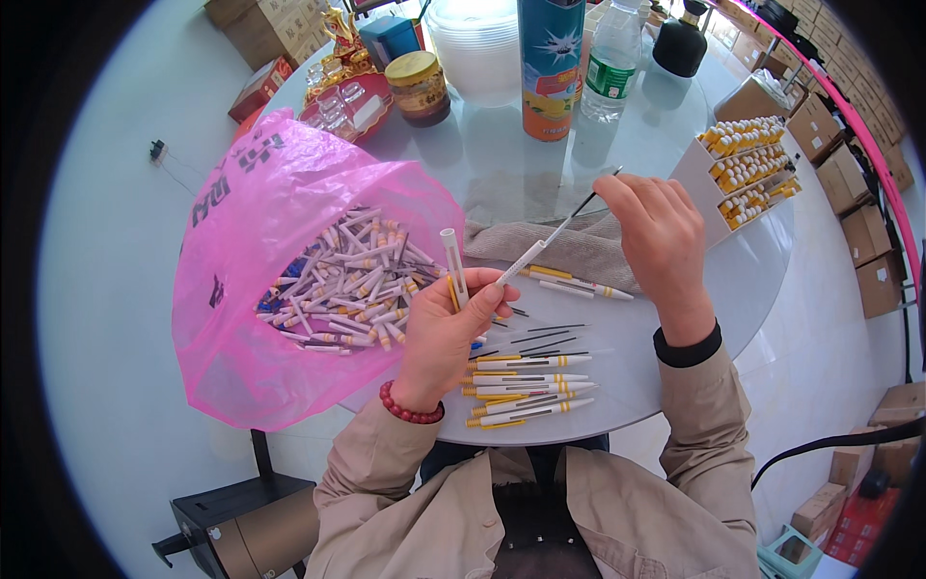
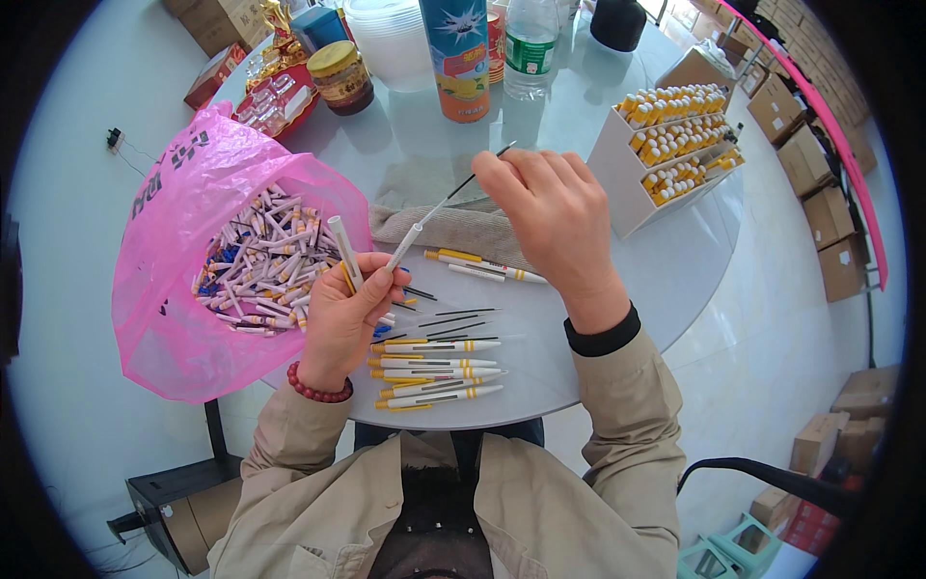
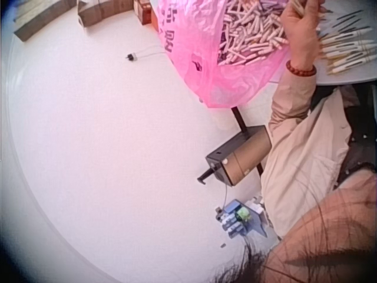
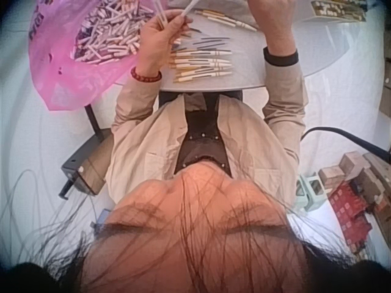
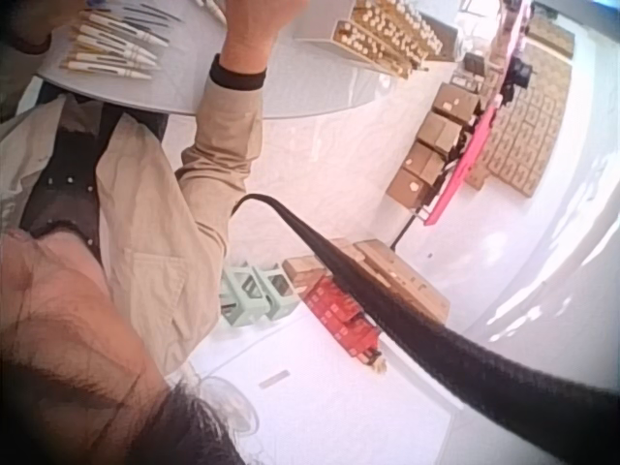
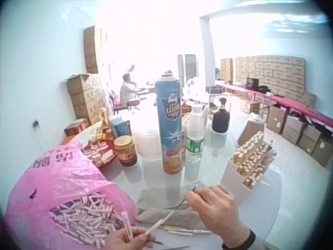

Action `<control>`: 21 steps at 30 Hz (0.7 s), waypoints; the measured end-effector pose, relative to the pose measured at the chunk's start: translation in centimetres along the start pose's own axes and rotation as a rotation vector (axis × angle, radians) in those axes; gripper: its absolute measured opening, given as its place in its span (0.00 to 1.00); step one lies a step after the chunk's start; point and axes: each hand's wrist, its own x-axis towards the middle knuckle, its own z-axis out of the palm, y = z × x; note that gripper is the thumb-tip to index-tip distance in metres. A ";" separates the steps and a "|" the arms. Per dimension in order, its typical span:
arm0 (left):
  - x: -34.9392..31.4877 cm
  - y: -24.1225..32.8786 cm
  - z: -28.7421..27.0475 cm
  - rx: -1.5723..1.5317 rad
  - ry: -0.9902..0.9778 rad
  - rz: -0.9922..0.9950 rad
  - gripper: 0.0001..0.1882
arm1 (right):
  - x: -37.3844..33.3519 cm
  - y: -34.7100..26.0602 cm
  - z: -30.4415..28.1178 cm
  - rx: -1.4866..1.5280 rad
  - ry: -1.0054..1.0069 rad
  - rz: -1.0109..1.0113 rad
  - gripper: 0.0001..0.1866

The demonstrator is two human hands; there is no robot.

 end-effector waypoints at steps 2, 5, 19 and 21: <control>-0.1 0.0 0.1 0.023 0.017 0.017 0.10 | 0.0 0.1 -0.1 -0.020 -0.036 0.018 0.12; -0.1 0.0 0.2 0.031 0.038 0.040 0.10 | 0.0 0.2 -0.1 -0.039 -0.049 0.024 0.12; -0.3 0.5 0.7 0.045 0.072 0.088 0.11 | -0.2 0.2 0.2 -0.075 -0.102 0.038 0.11; -0.4 0.5 0.7 0.048 0.069 0.093 0.11 | -0.2 0.1 0.1 -0.089 -0.118 0.037 0.11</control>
